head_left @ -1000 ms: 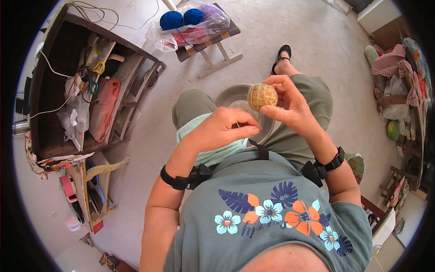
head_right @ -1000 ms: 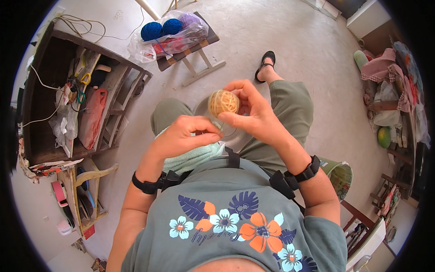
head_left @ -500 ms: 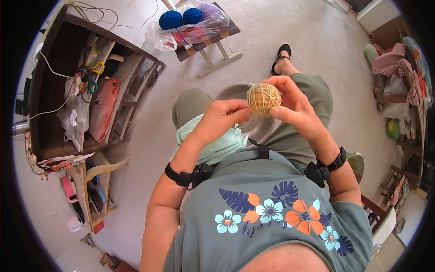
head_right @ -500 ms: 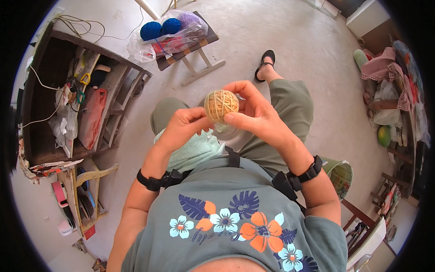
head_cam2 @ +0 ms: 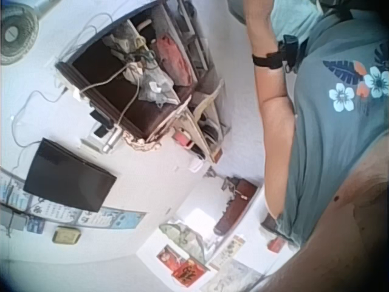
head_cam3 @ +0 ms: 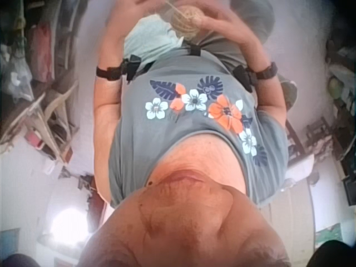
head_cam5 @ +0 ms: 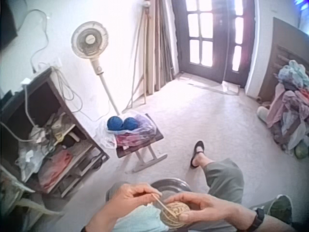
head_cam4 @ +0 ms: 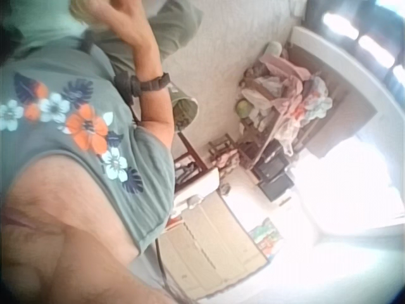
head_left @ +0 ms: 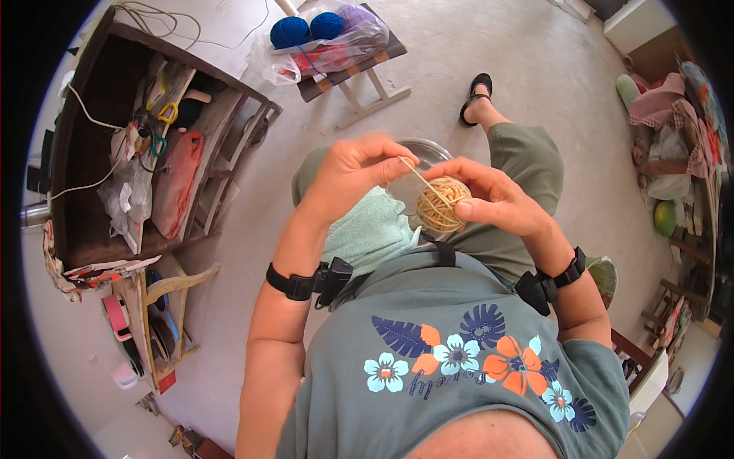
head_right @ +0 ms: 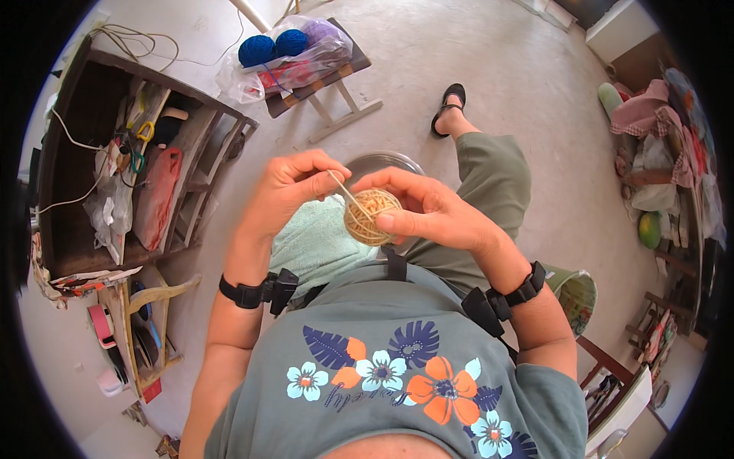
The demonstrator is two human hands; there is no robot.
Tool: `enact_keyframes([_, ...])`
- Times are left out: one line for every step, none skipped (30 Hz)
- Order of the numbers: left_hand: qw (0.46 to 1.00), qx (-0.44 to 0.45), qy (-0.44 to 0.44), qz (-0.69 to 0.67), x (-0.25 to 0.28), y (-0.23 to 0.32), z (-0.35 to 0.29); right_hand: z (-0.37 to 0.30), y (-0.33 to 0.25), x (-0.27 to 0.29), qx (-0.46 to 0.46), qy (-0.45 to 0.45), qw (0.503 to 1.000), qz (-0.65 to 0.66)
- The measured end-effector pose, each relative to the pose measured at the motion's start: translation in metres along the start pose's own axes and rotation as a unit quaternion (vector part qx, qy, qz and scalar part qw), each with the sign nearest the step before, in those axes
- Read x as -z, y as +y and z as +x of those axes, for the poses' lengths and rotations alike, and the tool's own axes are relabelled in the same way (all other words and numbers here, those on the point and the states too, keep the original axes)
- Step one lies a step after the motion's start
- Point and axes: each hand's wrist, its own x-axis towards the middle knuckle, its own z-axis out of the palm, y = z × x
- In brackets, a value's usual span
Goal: The person winds yarn onto a growing ball by hand, rotating the ball and wrapping the thread around it.
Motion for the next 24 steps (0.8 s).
enact_keyframes([0.999, 0.047, -0.004, -0.016, -0.001, -0.009, -0.001, 0.0, 0.001, -0.001, 0.034, 0.0, 0.999, 0.023])
enact_keyframes([0.995, 0.093, -0.009, -0.031, -0.003, -0.016, -0.003, 0.001, 0.0, -0.002, 0.034, 0.001, 0.999, 0.023])
enact_keyframes([0.995, 0.093, -0.009, -0.031, -0.006, -0.021, -0.004, 0.003, -0.003, -0.003, 0.066, 0.012, 0.996, 0.064])
enact_keyframes([0.994, 0.101, -0.028, -0.02, -0.012, -0.026, -0.006, 0.004, -0.004, -0.004, 0.098, 0.024, 0.989, 0.106])
enact_keyframes([0.993, 0.108, -0.047, -0.009, -0.018, -0.027, -0.009, 0.007, -0.002, -0.003, 0.098, 0.024, 0.989, 0.107])
enact_keyframes([0.992, 0.108, -0.055, -0.026, -0.025, -0.027, -0.012, 0.011, 0.003, -0.001, 0.134, 0.066, 0.984, 0.1])
enact_keyframes([0.992, 0.108, -0.056, -0.026, -0.028, -0.025, -0.013, 0.014, 0.006, 0.0, 0.169, 0.108, 0.975, 0.092])
enact_keyframes([0.994, 0.064, -0.08, 0.032, -0.031, -0.023, -0.014, 0.014, 0.004, 0.001, 0.136, 0.121, 0.979, 0.093])
enact_keyframes([0.99, 0.019, -0.102, 0.09, -0.032, -0.019, -0.014, 0.015, 0.004, 0.002, 0.136, 0.121, 0.979, 0.093])
enact_keyframes([0.991, 0.019, -0.102, 0.091, -0.03, -0.013, -0.014, 0.017, 0.006, 0.002, 0.126, 0.141, 0.982, 0.02])
enact_keyframes([0.987, -0.003, -0.117, 0.108, -0.026, -0.003, -0.014, 0.017, 0.007, 0.002, 0.114, 0.162, 0.979, -0.053])
enact_keyframes([0.983, -0.024, -0.133, 0.125, -0.022, 0.006, -0.013, 0.017, 0.01, 0.003, 0.114, 0.163, 0.979, -0.053])
enact_keyframes([0.983, -0.024, -0.132, 0.125, -0.018, 0.017, -0.012, 0.016, 0.014, 0.004, 0.106, 0.146, 0.981, -0.07])
enact_keyframes([0.986, -0.02, -0.123, 0.114, -0.013, 0.028, -0.009, 0.015, 0.016, 0.004, 0.097, 0.129, 0.983, -0.087])
enact_keyframes([0.988, -0.016, -0.114, 0.103, -0.01, 0.033, -0.007, 0.014, 0.016, 0.003, 0.097, 0.128, 0.983, -0.086])
enact_keyframes([0.991, -0.027, -0.09, 0.097, -0.007, 0.033, -0.006, 0.011, 0.014, 0.001, 0.069, 0.108, 0.989, -0.069])
enact_keyframes([0.991, -0.027, -0.089, 0.097, -0.005, 0.03, -0.004, 0.01, 0.011, -0.001, 0.04, 0.088, 0.994, -0.053])
enact_keyframes([0.995, -0.019, -0.06, 0.076, -0.004, 0.024, -0.002, 0.008, 0.007, 0.001, 0.04, 0.088, 0.994, -0.053])
enact_keyframes([0.998, -0.012, -0.035, 0.053, -0.005, 0.016, 0.001, 0.004, 0.003, 0.004, -0.008, 0.048, 0.998, -0.04])
enact_keyframes([0.998, -0.013, -0.033, 0.054, -0.005, 0.007, 0.001, 0.002, -0.001, 0.005, -0.055, 0.003, 0.998, -0.029])
enact_keyframes([1.0, -0.01, -0.011, 0.016, -0.006, -0.006, 0.0, 0.002, -0.003, 0.003, -0.054, 0.001, 0.998, -0.03])
enact_keyframes([1.0, -0.006, 0.008, -0.023, -0.009, -0.014, 0.001, 0.002, -0.003, 0.001, -0.027, -0.002, 0.999, 0.025])
enact_keyframes([1.0, -0.006, 0.007, -0.024, -0.011, -0.02, 0.001, 0.002, -0.003, -0.001, 0.0, -0.005, 0.997, 0.08])
enact_keyframes([0.998, 0.039, 0.023, -0.041, -0.015, -0.024, -0.001, 0.004, -0.002, -0.002, 0.0, -0.005, 0.997, 0.08])
